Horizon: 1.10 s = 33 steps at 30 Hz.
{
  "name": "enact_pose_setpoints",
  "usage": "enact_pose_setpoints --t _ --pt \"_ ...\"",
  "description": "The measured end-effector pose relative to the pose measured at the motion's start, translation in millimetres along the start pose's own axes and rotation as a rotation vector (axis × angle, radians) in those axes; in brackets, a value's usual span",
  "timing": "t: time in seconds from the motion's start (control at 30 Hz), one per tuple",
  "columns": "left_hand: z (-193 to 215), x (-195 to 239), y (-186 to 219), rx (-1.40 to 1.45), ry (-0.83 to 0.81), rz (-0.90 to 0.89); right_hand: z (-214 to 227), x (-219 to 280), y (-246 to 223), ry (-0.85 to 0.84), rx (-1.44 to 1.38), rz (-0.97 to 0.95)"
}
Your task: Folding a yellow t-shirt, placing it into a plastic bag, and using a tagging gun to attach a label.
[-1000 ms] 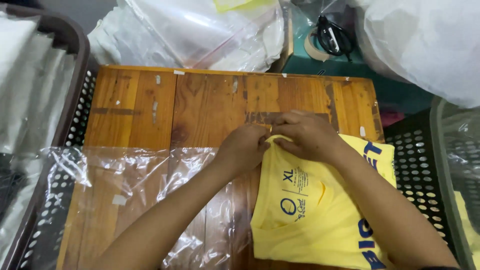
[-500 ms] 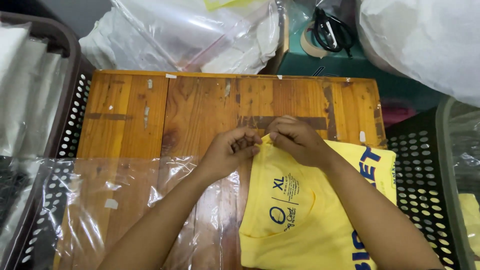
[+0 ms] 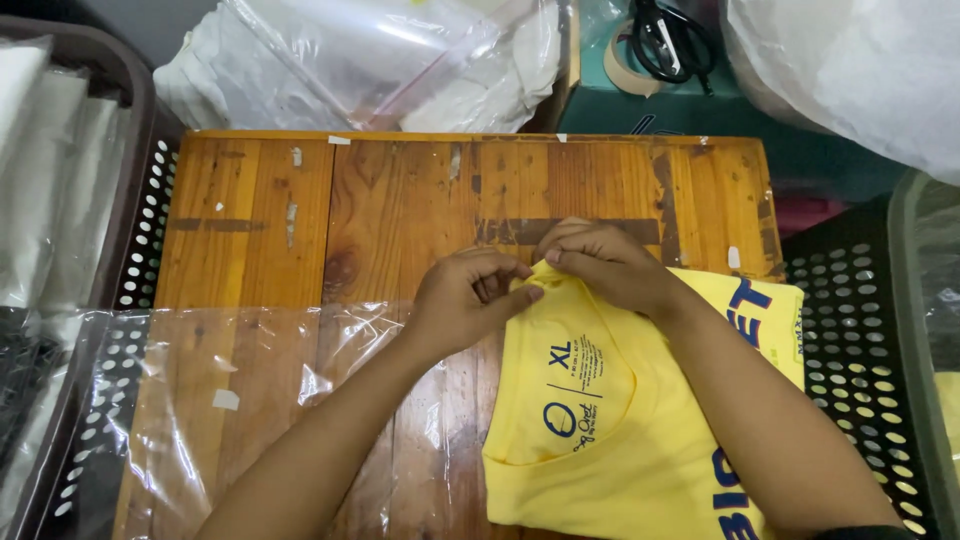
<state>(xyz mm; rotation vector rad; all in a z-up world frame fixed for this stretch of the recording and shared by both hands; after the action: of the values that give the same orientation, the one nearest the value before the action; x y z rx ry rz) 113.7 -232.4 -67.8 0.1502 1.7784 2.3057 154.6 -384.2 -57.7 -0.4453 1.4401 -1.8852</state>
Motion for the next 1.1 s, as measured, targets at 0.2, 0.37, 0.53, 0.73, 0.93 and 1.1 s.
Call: enact_pose_setpoints --t 0.2,0.37,0.53,0.73,0.93,1.1 --pt "0.9 -0.9 -5.9 0.003 0.000 0.030 0.6 0.2 6.5 -0.012 0.060 -0.015" --pt "1.7 -3.0 -7.1 0.101 -0.043 0.084 -0.1 0.6 8.2 -0.027 0.086 -0.019" --pt "2.2 -0.5 -8.2 0.169 -0.049 0.104 0.1 0.9 10.1 -0.015 0.123 -0.019" --pt "5.2 0.5 -14.8 0.334 -0.078 0.134 -0.7 2.7 -4.2 0.131 0.209 0.068" --pt "4.6 -3.1 -24.8 0.372 -0.109 0.133 -6.1 1.2 -22.2 0.116 0.230 0.229" --pt "4.6 -5.7 -24.3 0.390 -0.121 0.133 -7.4 -0.6 -22.0 0.117 0.230 0.225"
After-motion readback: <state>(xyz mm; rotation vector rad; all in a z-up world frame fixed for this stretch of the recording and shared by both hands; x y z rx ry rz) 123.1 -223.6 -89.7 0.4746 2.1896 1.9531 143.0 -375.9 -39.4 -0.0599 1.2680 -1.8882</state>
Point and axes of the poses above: each hand's wrist, its own x-axis away from the middle knuckle, its own z-axis out of the back of the hand, y = z × x, the point moved 4 cm from there along -x, towards the middle knuckle, and after that the axes turned 5 degrees about z, right-handed, at the moved point
